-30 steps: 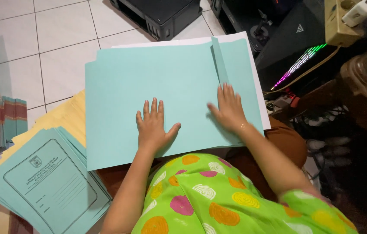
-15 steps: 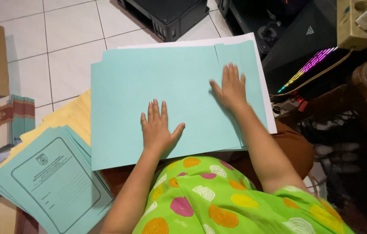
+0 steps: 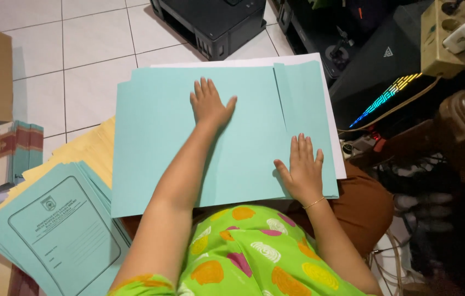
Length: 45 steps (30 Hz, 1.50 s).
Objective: Organizing and smoothing out paper folders on the floor in a workspace.
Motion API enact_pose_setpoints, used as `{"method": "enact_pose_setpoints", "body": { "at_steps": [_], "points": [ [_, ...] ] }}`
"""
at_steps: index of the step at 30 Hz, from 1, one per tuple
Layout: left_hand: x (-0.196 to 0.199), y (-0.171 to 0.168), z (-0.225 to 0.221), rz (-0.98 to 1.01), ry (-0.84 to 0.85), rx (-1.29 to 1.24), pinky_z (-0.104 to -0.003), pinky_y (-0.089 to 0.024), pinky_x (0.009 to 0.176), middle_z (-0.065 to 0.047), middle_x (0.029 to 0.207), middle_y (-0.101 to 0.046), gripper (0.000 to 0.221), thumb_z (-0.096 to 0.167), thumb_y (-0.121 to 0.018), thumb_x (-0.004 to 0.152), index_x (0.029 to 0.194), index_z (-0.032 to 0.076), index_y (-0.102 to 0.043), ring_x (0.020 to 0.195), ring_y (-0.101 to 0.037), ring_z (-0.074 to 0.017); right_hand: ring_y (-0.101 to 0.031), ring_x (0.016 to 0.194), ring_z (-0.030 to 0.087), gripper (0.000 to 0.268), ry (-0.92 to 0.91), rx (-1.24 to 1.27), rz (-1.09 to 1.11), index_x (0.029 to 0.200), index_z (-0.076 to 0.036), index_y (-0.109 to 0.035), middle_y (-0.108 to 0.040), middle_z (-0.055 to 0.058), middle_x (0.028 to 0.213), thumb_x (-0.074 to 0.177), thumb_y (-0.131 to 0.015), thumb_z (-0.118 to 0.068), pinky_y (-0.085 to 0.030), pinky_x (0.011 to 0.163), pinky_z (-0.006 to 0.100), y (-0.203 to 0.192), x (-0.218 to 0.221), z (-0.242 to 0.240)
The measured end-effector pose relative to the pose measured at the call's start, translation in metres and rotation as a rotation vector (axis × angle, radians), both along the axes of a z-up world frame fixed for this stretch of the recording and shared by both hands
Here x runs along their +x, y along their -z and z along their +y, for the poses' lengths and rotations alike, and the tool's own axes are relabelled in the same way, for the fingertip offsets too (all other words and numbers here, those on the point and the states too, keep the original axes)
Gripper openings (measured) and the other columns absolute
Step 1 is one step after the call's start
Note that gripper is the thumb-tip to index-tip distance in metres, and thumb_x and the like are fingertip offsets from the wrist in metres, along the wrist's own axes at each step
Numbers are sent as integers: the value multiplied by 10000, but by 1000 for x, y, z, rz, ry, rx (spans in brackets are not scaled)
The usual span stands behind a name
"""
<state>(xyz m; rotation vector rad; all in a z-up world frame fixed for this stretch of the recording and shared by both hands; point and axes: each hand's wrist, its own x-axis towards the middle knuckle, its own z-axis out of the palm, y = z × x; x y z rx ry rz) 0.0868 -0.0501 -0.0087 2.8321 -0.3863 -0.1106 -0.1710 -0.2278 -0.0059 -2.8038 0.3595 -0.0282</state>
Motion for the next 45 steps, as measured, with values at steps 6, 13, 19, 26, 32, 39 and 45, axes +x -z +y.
{"method": "enact_pose_setpoints", "body": {
  "at_steps": [6, 13, 19, 26, 32, 39, 45],
  "points": [
    [31, 3, -1, -7, 0, -38, -541, -82, 1270, -222, 1694, -136, 921, 674, -357, 1018, 1614, -15, -218, 1583, -58, -358, -110, 1574, 328, 908, 11, -10, -33, 1616, -79, -221, -166, 185, 1695, 1003, -189, -748, 1, 1213, 603, 10, 3, -4],
    [-157, -35, 48, 66, 68, -83, -556, -100, 1247, -294, 1659, -194, 874, 549, -457, 1007, 1580, -75, -241, 1568, -112, -416, -144, 1568, 338, 914, 4, -6, -76, 1608, -71, -252, -202, 203, 1684, 1003, -199, -755, -13, 1207, 609, 19, 1, -4],
    [-220, 2, 113, 55, 211, -55, -637, -147, 1197, -276, 1660, -203, 868, 550, -479, 994, 1594, -22, -223, 1548, -144, -437, -150, 1570, 340, 924, 6, -8, -96, 1601, -57, -273, -217, 215, 1679, 1003, -204, -757, -7, 1205, 609, 17, 1, -3],
    [-171, 60, 248, -29, -536, -1, -703, -308, 1060, -324, 1519, -372, 941, 699, -435, 985, 1569, -32, -341, 1394, -361, -516, -151, 1570, 335, 936, 7, -5, -97, 1599, -58, -283, -223, 214, 1679, 998, -196, -771, -5, 1208, 605, 16, 2, -5],
    [-164, 89, 350, 83, -727, -220, -487, -509, 865, 11, 1078, -724, 588, 700, -683, 907, 1244, 218, -703, 1058, -695, -249, -116, 1577, 339, 946, 8, 12, -74, 1605, -51, -261, -194, 221, 1685, 998, -204, -775, 27, 1207, 612, 16, 3, -5],
    [-204, -76, 291, 10, -669, -681, -525, -498, 919, -194, 1174, -683, 204, 168, -634, 1075, 1252, 69, -654, 1101, -657, -346, -64, 1576, 382, 934, -33, 39, -53, 1603, -10, -234, -167, 255, 1680, 1017, -228, -737, 49, 1187, 670, 16, 10, 10],
    [-225, -169, 219, -26, -227, -1025, -417, -477, 916, -164, 1009, -622, 179, 91, -563, 1044, 1188, -10, -590, 994, -586, -249, -148, 1557, 369, 913, -224, 130, -115, 1607, -60, -243, -233, 224, 1661, 1000, -180, -739, 30, 1175, 679, 3, 16, 57]
  ]
}}
